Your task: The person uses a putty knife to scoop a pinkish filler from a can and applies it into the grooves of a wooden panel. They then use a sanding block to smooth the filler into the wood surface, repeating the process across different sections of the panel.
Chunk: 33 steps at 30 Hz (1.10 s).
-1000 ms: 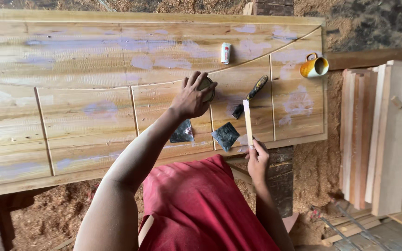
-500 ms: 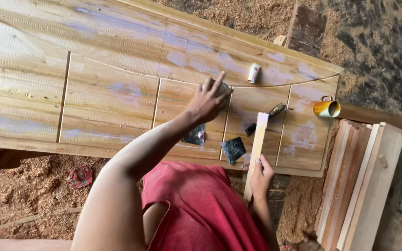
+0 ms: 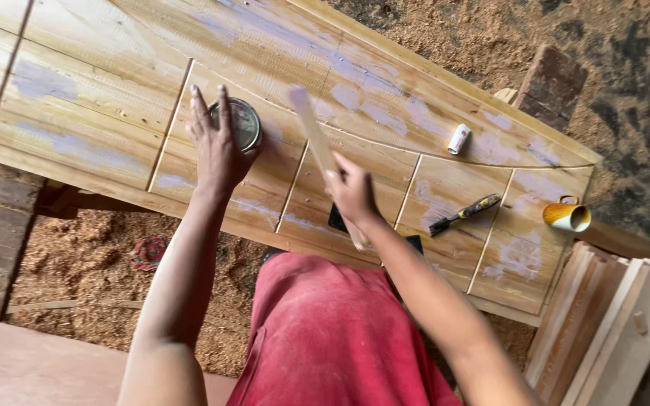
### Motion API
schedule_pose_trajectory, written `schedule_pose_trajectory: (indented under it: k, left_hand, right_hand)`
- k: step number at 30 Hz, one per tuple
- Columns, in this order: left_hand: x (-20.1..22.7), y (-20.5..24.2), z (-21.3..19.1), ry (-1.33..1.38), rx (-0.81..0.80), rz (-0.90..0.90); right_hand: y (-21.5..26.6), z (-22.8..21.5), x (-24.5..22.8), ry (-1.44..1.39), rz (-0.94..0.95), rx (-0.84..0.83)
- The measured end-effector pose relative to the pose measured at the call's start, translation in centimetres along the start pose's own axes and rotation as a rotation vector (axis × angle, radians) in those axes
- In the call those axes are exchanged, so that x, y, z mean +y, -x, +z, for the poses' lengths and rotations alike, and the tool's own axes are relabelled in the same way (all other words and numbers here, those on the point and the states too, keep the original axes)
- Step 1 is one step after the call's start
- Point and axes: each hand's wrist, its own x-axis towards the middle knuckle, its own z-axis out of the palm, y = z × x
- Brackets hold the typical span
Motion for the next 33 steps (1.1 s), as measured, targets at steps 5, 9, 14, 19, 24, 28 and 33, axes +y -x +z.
schedule_pose_trajectory:
  k: [5, 9, 14, 19, 24, 28, 33]
  left_hand:
    - [-3.1, 6.9, -1.1, 0.403, 0.096, -0.102]
    - [-2.9, 14.1, 1.3, 0.184, 0.284, -0.455]
    - [0.6, 19.1, 4.9, 0.457, 0.024, -0.602]
    - [5.5, 18.2, 8.0, 0.488, -0.285, -0.476]
    - [10.0, 14.3, 13.3, 0.265, -0.397, -0.049]
    - [13.3, 10.6, 15.8, 0.134, -0.496, 0.021]
    - [16.5, 8.0, 16.4, 0.169, -0.5, 0.193]
  right_hand:
    - [-6.9, 11.5, -3.2, 0.131, -0.451, 0.039]
    - [-6.7, 13.1, -4.5, 0.317, -0.322, -0.007]
    - [-4.0, 6.9, -1.9, 0.266, -0.126, -0.089]
    - [0.1, -5.7, 7.8, 0.22, -0.044, 0.116]
    - [10.0, -18.4, 18.1, 0.073, 0.262, 0.454]
    - [16.5, -20.9, 20.8, 0.266, 0.46, 0.439]
    - [18.2, -17.7, 19.2, 0.56, 0.338, 0.389]
